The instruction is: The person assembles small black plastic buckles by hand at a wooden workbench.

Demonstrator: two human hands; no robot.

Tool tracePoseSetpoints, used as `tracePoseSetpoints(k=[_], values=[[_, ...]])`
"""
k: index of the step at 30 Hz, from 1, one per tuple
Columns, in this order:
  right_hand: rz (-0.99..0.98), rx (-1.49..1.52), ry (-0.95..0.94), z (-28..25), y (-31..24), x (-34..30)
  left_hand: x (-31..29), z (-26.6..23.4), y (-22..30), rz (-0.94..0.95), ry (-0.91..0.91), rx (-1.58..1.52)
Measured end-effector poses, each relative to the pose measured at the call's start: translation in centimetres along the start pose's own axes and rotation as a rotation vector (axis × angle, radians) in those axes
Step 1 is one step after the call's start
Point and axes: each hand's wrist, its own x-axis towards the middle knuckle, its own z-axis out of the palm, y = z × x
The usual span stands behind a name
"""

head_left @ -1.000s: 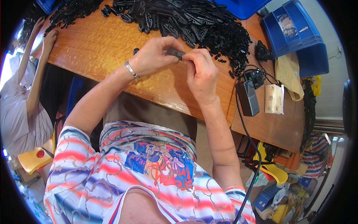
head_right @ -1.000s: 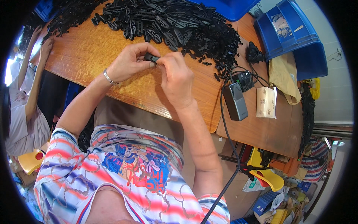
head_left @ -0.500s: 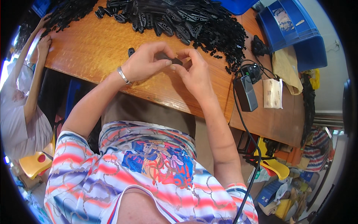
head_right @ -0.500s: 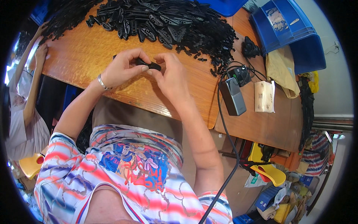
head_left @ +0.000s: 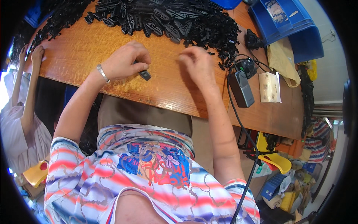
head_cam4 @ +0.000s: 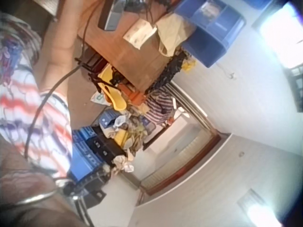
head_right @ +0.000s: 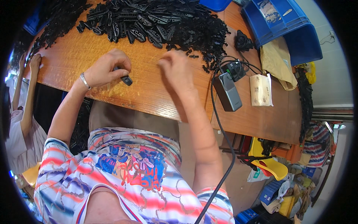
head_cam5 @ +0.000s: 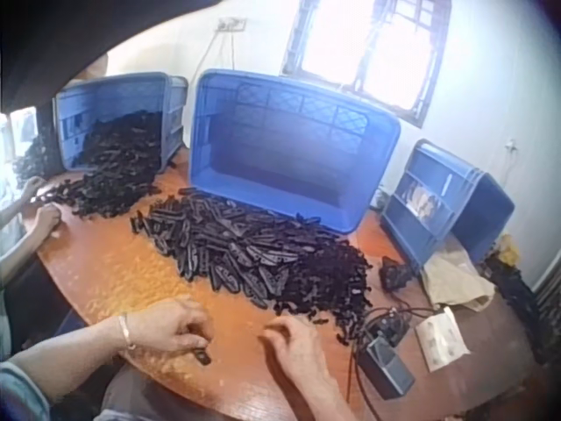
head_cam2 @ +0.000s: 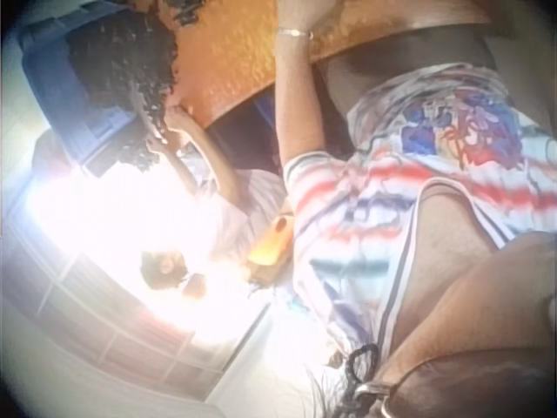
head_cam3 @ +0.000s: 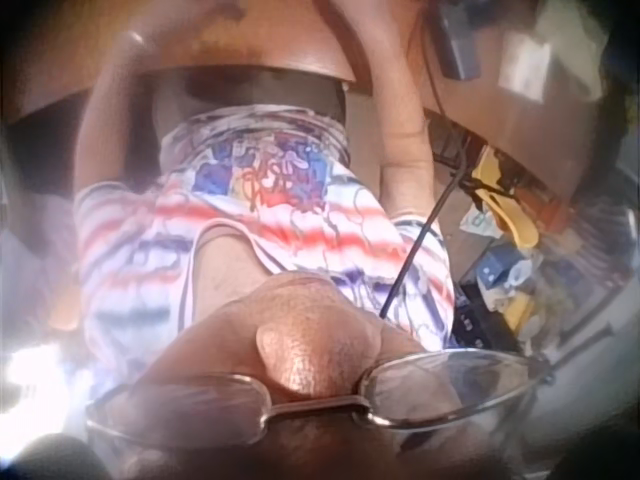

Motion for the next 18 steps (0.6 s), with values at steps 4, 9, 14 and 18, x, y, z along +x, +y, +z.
tracePoseSetpoints(k=[4,9,14,18], values=[[-0.123,-0.566,0.334,-1.2,2.1,2.3,2.6,0.7,0.0,-0.11,0.069,0.032],[-0.101,-0.605,0.249,-0.5,2.3,3.3,8.0,4.0,-2.1,-0.051,0.336,0.4],[-0.098,-0.569,0.201,-0.9,1.8,1.8,10.5,4.3,-2.3,0.022,0.321,0.504],[-0.131,-0.431,0.162,-0.8,1.4,0.7,10.3,5.0,-2.2,0.059,0.368,0.409]])
